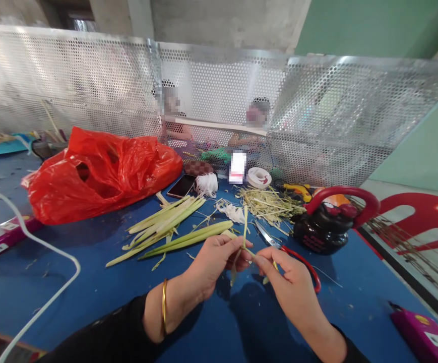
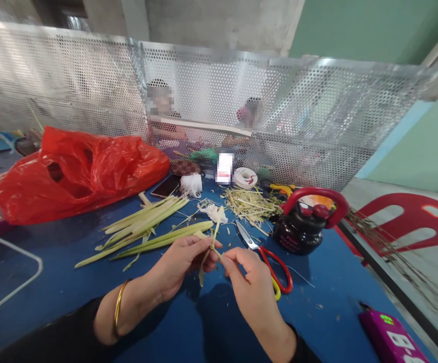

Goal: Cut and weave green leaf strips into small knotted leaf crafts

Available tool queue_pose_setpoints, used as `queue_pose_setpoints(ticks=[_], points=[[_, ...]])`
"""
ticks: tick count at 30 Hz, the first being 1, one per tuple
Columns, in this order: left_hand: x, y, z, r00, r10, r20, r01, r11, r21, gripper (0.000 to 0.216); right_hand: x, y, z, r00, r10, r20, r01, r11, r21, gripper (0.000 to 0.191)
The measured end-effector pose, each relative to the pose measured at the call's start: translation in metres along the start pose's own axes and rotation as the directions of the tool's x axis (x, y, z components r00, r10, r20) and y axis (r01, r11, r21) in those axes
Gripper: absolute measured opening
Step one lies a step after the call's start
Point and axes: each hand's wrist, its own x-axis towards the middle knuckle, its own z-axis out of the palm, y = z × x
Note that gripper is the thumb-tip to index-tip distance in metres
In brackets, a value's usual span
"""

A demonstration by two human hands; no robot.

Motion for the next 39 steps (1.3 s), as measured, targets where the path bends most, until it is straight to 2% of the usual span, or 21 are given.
queue_pose_setpoints(ticks=[3, 5, 7, 9, 11, 13, 15, 17, 19, 20, 23, 26, 28, 30, 32, 34, 36, 39], points=[[-0.004, 0.007, 0.000, 0.998, -0.037, 0.053, 0.036, 0.999, 0.023, 0.046, 0.003, 0.000, -0.003, 0.988, 0.079, -0.135, -0.075, 0.997, 0.036, 0.033], [-0.005, 0.009, 0.001, 0.997, -0.049, 0.061, 0.044, 0.996, 0.074, 0.043, 0.004, 0.002, -0.004, 0.965, 0.066, -0.254, -0.061, 0.998, 0.028, 0.029], [-0.004, 0.007, 0.003, 0.997, -0.055, 0.056, 0.046, 0.988, 0.146, 0.032, 0.005, 0.004, -0.006, 0.938, -0.030, -0.346, 0.022, 0.999, -0.027, 0.023], [-0.003, 0.003, 0.005, 0.996, -0.059, 0.064, 0.043, 0.973, 0.228, 0.023, 0.004, 0.005, -0.008, 0.901, -0.186, -0.393, 0.145, 0.981, -0.132, 0.019], [-0.003, -0.002, 0.006, 0.993, -0.060, 0.103, 0.023, 0.946, 0.322, 0.022, 0.004, 0.005, -0.009, 0.874, -0.330, -0.356, 0.248, 0.934, -0.257, 0.016], [-0.005, -0.006, 0.006, 0.985, -0.045, 0.164, -0.030, 0.902, 0.430, 0.024, 0.004, 0.005, -0.008, 0.891, -0.389, -0.234, 0.304, 0.894, -0.330, 0.013], [-0.007, -0.008, 0.005, 0.975, -0.022, 0.219, -0.100, 0.844, 0.528, 0.022, 0.004, 0.005, -0.005, 0.936, -0.342, -0.081, 0.303, 0.902, -0.307, 0.014], [-0.009, -0.009, 0.005, 0.967, -0.007, 0.253, -0.148, 0.794, 0.589, 0.019, 0.006, 0.006, 0.000, 0.970, -0.240, 0.034, 0.242, 0.948, -0.207, 0.017], [-0.010, -0.010, 0.005, 0.964, -0.012, 0.265, -0.159, 0.774, 0.613, 0.018, 0.007, 0.006, 0.004, 0.986, -0.146, 0.080, 0.151, 0.986, -0.069, 0.019], [-0.010, -0.010, 0.005, 0.965, -0.023, 0.263, -0.149, 0.775, 0.614, 0.018, 0.007, 0.006, 0.005, 0.992, -0.112, 0.064, 0.113, 0.994, -0.005, 0.019], [-0.008, -0.012, 0.004, 0.971, -0.062, 0.233, -0.094, 0.792, 0.603, 0.021, 0.005, 0.004, 0.004, 0.993, -0.074, -0.088, 0.080, 0.995, 0.062, 0.016], [-0.005, -0.013, 0.003, 0.982, -0.062, 0.178, -0.054, 0.813, 0.579, 0.024, 0.000, 0.000, -0.001, 0.962, -0.209, -0.179, 0.207, 0.978, -0.028, 0.013], [-0.003, -0.013, 0.002, 0.990, -0.055, 0.133, -0.023, 0.852, 0.523, 0.023, -0.004, -0.004, -0.001, 0.905, -0.399, -0.148, 0.384, 0.915, -0.122, 0.011], [-0.001, -0.011, 0.002, 0.996, -0.047, 0.081, 0.009, 0.907, 0.422, 0.020, -0.008, -0.008, 0.001, 0.815, -0.574, -0.076, 0.550, 0.808, -0.210, 0.009], [0.000, -0.008, 0.003, 0.999, -0.042, 0.021, 0.034, 0.958, 0.283, 0.018, -0.010, -0.012, 0.005, 0.757, -0.653, -0.003, 0.630, 0.732, -0.259, 0.010], [0.000, -0.005, 0.004, 0.998, -0.055, -0.023, 0.057, 0.991, 0.120, 0.018, -0.010, -0.014, 0.009, 0.748, -0.661, 0.057, 0.647, 0.707, -0.285, 0.012], [0.000, -0.002, 0.004, 0.998, -0.052, -0.043, 0.052, 0.999, -0.006, 0.019, -0.010, -0.014, 0.012, 0.763, -0.636, 0.117, 0.636, 0.706, -0.310, 0.016], [0.001, 0.002, 0.002, 0.996, -0.046, -0.077, 0.040, 0.996, -0.076, 0.019, -0.011, -0.011, 0.014, 0.800, -0.568, 0.192, 0.598, 0.735, -0.319, 0.019]])
